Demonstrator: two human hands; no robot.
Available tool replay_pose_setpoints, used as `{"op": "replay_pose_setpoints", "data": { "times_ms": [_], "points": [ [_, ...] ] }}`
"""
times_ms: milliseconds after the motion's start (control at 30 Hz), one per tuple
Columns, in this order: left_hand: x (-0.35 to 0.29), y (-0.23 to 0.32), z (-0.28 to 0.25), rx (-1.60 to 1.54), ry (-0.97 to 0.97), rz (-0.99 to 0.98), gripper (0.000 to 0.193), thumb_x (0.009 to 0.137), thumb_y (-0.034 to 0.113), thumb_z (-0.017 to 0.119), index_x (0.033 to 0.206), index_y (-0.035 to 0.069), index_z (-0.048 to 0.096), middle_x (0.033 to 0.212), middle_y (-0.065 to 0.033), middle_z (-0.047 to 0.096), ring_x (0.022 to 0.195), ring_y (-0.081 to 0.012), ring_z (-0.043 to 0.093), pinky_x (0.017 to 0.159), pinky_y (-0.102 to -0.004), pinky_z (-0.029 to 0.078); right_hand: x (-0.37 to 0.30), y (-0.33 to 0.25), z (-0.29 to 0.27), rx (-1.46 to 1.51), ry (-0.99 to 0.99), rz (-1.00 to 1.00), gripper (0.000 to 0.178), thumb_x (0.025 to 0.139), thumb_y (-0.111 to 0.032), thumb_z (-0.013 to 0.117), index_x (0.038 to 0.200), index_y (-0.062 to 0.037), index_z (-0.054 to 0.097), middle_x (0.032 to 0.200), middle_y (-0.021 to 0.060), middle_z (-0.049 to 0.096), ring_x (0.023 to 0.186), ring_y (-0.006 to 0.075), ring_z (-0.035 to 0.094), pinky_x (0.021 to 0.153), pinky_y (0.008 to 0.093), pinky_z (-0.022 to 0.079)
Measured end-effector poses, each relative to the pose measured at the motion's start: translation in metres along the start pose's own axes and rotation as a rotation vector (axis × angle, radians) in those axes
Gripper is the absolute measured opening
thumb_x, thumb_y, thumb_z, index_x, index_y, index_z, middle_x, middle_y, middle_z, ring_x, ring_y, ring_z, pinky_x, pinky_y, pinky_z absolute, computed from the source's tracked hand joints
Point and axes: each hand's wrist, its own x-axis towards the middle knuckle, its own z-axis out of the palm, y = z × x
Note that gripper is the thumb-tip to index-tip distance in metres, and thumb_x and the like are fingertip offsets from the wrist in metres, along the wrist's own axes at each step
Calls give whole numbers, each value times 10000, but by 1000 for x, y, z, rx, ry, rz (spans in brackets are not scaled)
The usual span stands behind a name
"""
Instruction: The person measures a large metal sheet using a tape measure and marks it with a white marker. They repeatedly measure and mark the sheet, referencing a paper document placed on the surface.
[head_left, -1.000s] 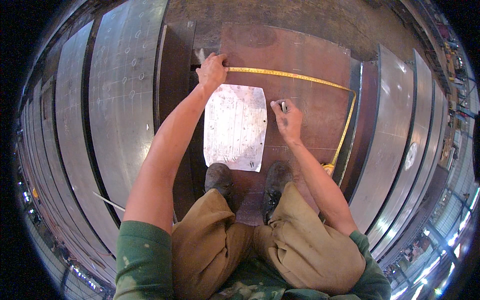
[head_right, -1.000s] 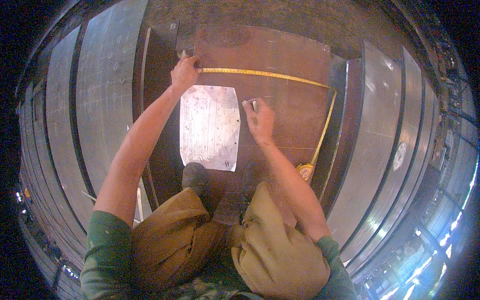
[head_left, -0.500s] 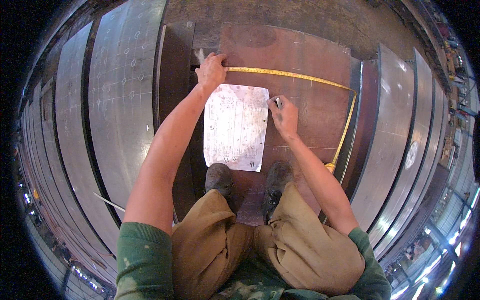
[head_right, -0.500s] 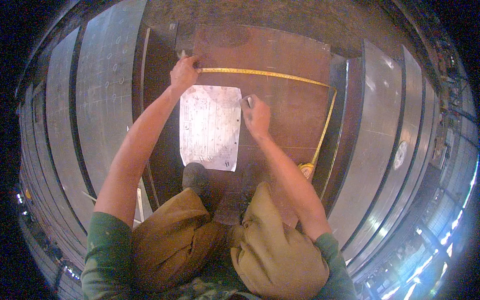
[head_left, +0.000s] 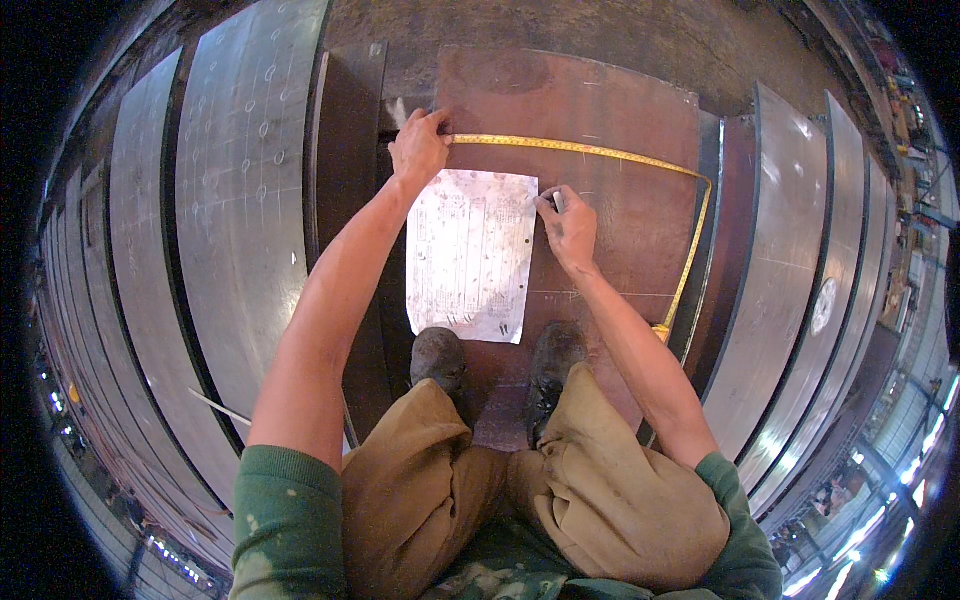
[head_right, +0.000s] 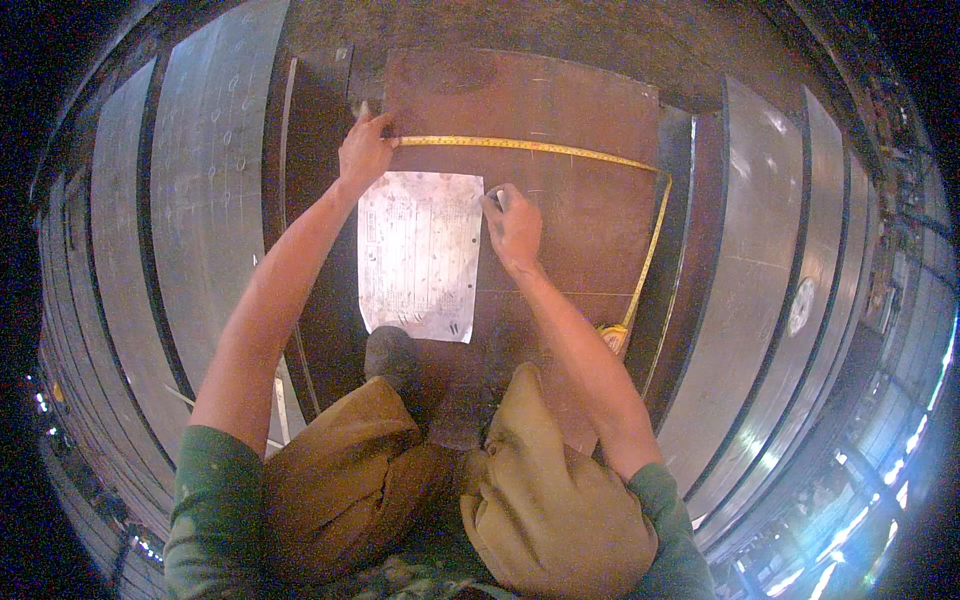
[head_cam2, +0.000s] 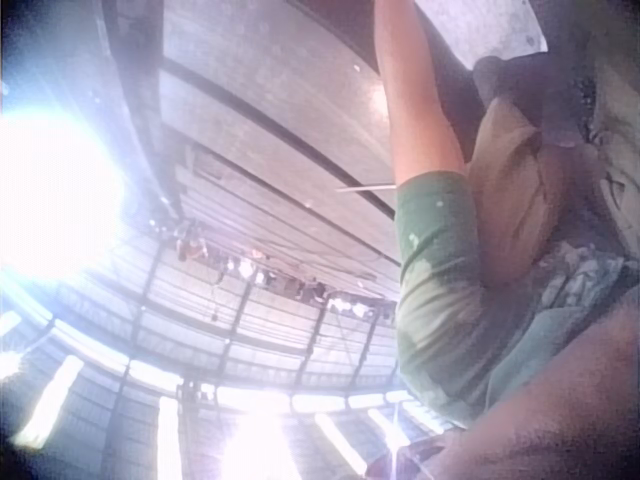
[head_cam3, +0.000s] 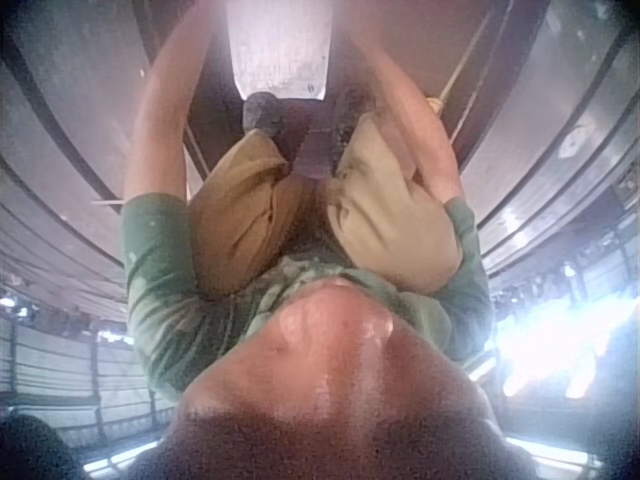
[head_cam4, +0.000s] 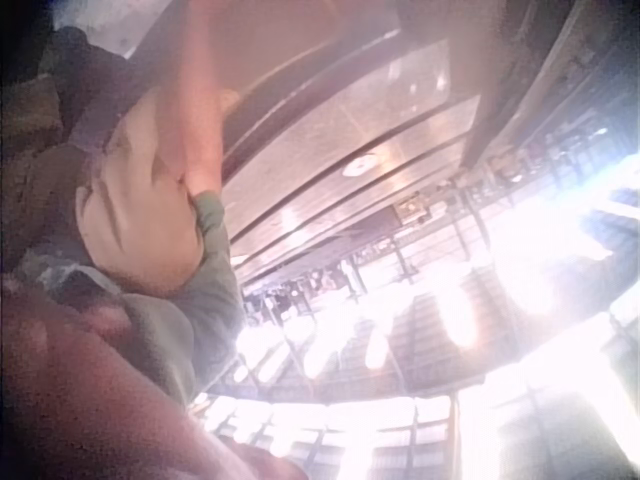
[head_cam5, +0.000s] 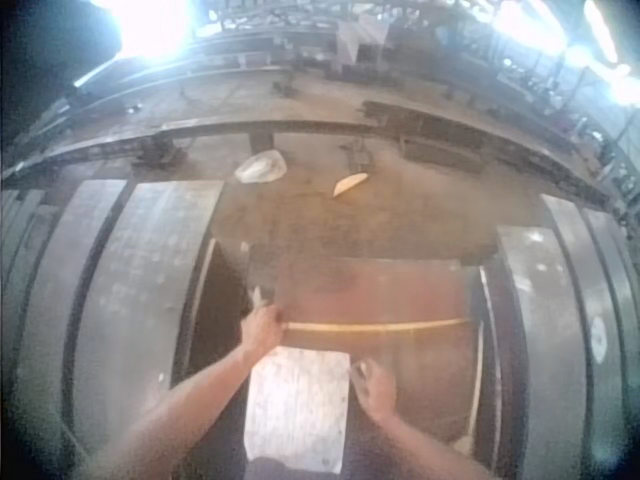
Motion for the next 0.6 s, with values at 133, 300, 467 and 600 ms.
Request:
{"op": "replay_pose_setpoints", "data": {
  "times_ms": [133, 300, 467, 600],
  "points": [
    [2, -7, 7, -53, 46, 25, 199, 919, 167, 705, 1117, 190, 696, 1130, -76, 619, 1133, -335, 616, 871, -569, 486, 1, 1, 1, -1, 27, -82, 228, 918, -279, 715, 962, -60, 670, 836, 211, 683, 804, 430, 662, 697, 480, 502],
    [1, -5, 7, -61, 36, 39, 236, 901, 164, 715, 1136, 169, 694, 1149, -108, 626, 1140, -354, 617, 907, -539, 499, 2, 2, 0, -9, 19, -89, 212, 925, -264, 705, 956, -61, 652, 833, 206, 668, 809, 428, 654, 700, 488, 493],
    [1, -10, 9, -90, 69, 79, 289, 863, 168, 740, 1147, 141, 694, 1176, -173, 641, 1136, -406, 617, 952, -497, 505, 4, -3, 0, -5, 19, -90, 210, 923, -263, 706, 955, -61, 659, 849, 211, 675, 825, 428, 656, 709, 487, 496],
    [2, -9, 10, -117, 72, 68, 251, 859, 151, 739, 1104, 126, 690, 1161, -175, 643, 1120, -416, 615, 944, -503, 502, 5, 1, 1, 11, 25, -78, 213, 921, -268, 710, 952, -61, 667, 859, 213, 680, 830, 426, 660, 712, 485, 499]
  ]
}}
